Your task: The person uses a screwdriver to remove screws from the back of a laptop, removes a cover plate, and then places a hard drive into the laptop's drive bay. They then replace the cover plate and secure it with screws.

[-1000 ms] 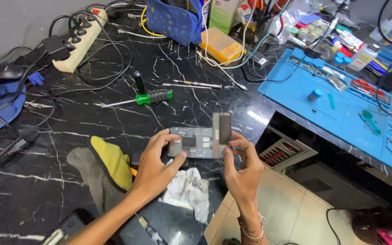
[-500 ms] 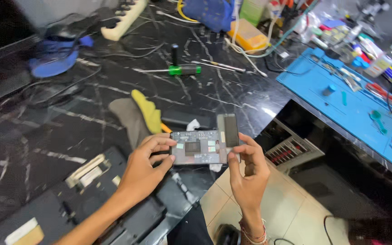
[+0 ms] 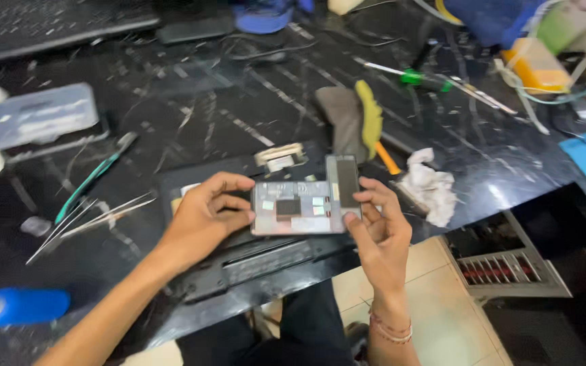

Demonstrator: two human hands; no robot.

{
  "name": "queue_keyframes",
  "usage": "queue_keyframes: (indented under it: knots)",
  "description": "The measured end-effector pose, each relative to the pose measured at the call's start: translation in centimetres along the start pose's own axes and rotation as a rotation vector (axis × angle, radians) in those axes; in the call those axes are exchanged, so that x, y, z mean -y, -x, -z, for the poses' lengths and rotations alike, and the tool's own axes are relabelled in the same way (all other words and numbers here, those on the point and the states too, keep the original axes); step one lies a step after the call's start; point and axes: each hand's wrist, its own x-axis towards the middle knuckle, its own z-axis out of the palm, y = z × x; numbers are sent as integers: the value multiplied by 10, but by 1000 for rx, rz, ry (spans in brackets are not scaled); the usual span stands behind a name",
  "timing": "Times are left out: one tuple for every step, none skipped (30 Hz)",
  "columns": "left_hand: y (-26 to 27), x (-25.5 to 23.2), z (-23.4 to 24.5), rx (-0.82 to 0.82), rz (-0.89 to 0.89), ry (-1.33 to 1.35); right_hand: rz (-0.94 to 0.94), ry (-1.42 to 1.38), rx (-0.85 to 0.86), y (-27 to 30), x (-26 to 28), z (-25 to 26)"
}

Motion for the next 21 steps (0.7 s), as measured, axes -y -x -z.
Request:
queue_keyframes:
  knots:
    - [3,3,10,-19,11,6,-10,-2,20,-1,-2,-7]
    - [4,6,20,-32,4,9,-10,2,69,-3,-4,-13]
    - [5,10,28,-39,-3,16,-9,13,115,-5,-5,-17]
    - [8,10,32,-52,7,25,-19,16,131,-5,-3,-22]
    - [8,8,37,-46,-3,14,-21,21,153,-6,-3,-26]
    - [7,5,40,-40,-13,2,-24,27,175,-8,-2,-29]
    - [5,8,42,-41,-12,6,-24,29,178,-8,0,-31]
    - [3,11,43,-21,-79,-57,-25,34,192,-8,2,-34]
    - [0,14,43,3,-145,-119,-27,41,203,-7,3,-35]
    - [0,15,45,6,-143,-115,-30,46,201,-8,6,-37]
    - [-1,15,46,17,-286,-296,-6,60,224,-9,9,-39]
    - [-2,15,46,28,-432,-475,18,74,246,-10,12,-40]
    - [0,15,46,33,-427,-473,12,77,243,-12,9,-40]
    - [3,15,46,-9,-508,-511,32,55,211,-13,5,-39]
    - [5,15,46,-50,-589,-551,53,32,175,-14,1,-39]
    - [2,19,45,-43,-585,-549,47,35,170,-18,-1,-39]
    - [0,22,44,-65,-643,-544,81,38,139,-21,-3,-38]
    - [-3,25,43,-87,-700,-538,115,41,107,-25,-5,-36]
    - [-6,26,41,-78,-701,-536,113,45,99,-29,-2,-38]
    - [-8,28,40,-103,-713,-540,139,49,87,-34,1,-39]
    - [-9,30,37,-128,-720,-544,161,54,78,-37,4,-40]
